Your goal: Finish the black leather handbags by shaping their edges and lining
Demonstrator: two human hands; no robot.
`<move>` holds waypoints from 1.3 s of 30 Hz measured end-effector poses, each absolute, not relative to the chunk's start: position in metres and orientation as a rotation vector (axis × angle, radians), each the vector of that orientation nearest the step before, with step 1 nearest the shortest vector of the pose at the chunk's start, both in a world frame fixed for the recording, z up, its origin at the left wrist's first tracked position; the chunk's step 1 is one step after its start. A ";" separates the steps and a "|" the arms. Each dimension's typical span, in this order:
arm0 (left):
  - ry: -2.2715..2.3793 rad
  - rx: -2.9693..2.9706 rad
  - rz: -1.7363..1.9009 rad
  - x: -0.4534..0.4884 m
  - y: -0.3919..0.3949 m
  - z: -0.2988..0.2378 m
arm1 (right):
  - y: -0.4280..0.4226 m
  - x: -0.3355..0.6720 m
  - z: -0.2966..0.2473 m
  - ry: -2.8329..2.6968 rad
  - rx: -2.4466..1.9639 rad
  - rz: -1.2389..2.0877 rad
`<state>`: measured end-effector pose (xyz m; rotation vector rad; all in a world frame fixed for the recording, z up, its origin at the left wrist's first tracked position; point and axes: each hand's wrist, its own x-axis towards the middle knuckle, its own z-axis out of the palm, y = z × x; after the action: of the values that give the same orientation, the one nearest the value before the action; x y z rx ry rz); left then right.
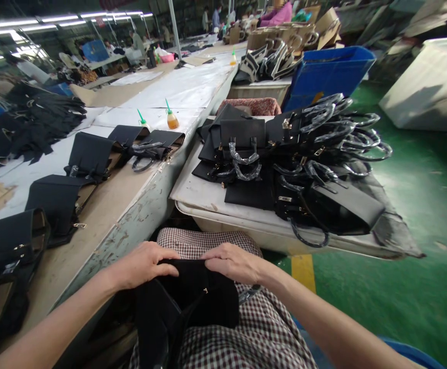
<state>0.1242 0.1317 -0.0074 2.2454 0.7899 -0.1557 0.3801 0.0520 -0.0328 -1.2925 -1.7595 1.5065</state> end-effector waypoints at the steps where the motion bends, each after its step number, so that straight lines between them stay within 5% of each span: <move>1: 0.751 2.244 -0.140 0.126 0.132 -0.008 | 0.056 0.377 -0.029 -1.838 -1.249 1.471; 9: 0.800 2.249 -0.063 0.126 0.127 -0.022 | 0.069 0.345 -0.048 -2.028 -1.347 1.213; 30: 0.970 1.979 -0.222 0.075 0.147 -0.010 | 0.074 0.411 -0.040 -1.571 -0.945 2.073; 39: 0.961 2.004 -0.201 0.086 0.140 -0.003 | 0.107 0.315 -0.026 -2.363 -1.113 1.331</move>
<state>0.0862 0.1404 -0.0032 2.0040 0.9608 -0.2007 0.3148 0.1072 -0.0265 -1.1127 -2.3633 1.3308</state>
